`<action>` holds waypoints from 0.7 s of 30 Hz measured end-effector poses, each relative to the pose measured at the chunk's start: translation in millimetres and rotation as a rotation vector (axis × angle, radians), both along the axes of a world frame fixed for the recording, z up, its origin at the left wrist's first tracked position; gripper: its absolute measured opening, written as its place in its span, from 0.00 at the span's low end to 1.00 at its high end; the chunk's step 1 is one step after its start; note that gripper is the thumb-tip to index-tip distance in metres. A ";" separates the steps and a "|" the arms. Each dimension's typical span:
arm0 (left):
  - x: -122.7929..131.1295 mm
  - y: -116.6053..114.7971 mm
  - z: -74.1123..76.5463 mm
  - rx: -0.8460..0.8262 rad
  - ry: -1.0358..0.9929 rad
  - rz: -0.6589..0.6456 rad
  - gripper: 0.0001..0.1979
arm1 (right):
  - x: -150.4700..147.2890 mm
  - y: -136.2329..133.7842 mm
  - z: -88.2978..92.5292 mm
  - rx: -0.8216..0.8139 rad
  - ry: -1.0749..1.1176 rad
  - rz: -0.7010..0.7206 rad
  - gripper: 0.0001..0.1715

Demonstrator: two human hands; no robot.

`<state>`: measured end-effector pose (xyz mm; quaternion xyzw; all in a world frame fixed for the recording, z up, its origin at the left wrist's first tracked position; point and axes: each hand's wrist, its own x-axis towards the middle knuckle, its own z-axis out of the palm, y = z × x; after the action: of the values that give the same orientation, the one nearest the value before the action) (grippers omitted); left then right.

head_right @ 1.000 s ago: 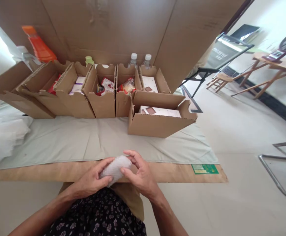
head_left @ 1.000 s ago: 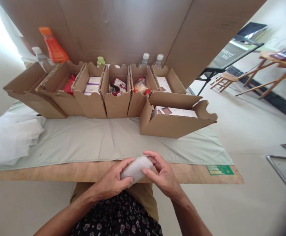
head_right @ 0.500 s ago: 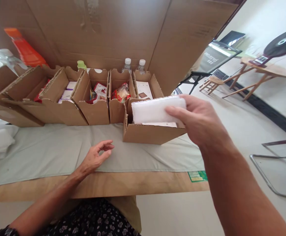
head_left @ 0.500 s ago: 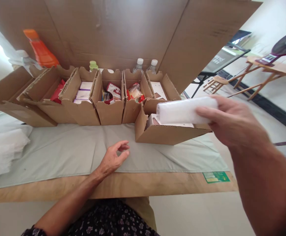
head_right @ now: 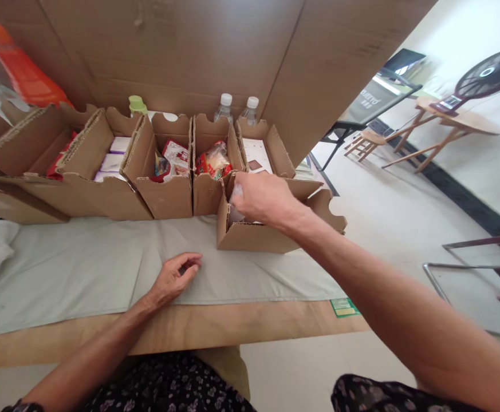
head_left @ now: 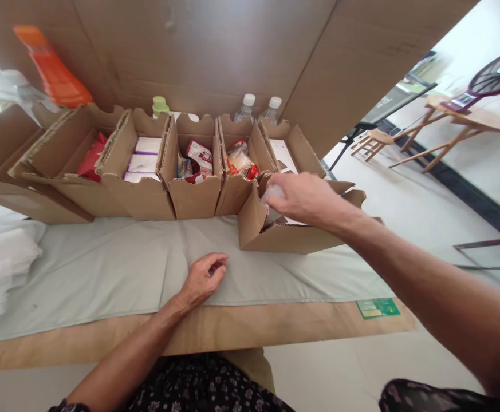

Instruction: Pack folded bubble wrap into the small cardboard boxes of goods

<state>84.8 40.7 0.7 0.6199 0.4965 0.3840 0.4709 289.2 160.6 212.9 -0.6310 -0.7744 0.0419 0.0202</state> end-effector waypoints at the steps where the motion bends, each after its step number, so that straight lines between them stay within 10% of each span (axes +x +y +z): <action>1: 0.3 0.0 -0.3 0.016 0.006 -0.005 0.15 | 1.0 -0.2 -4.1 -0.015 -0.002 -0.009 0.11; 7: 1.8 -1.0 0.5 0.099 0.028 -0.033 0.13 | 28.2 -4.8 0.7 -0.333 0.228 0.116 0.18; 14: 2.8 1.6 -2.9 0.129 0.052 -0.025 0.12 | 20.1 7.2 -11.5 -0.247 0.018 0.158 0.09; 21: 3.0 -19.7 22.0 0.135 0.067 0.068 0.13 | 84.0 -60.0 6.3 0.385 0.459 -0.114 0.12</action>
<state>87.8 20.9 22.7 0.6455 0.5059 0.4111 0.3980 373.2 100.6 219.2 -0.6322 -0.7065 0.0347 0.3164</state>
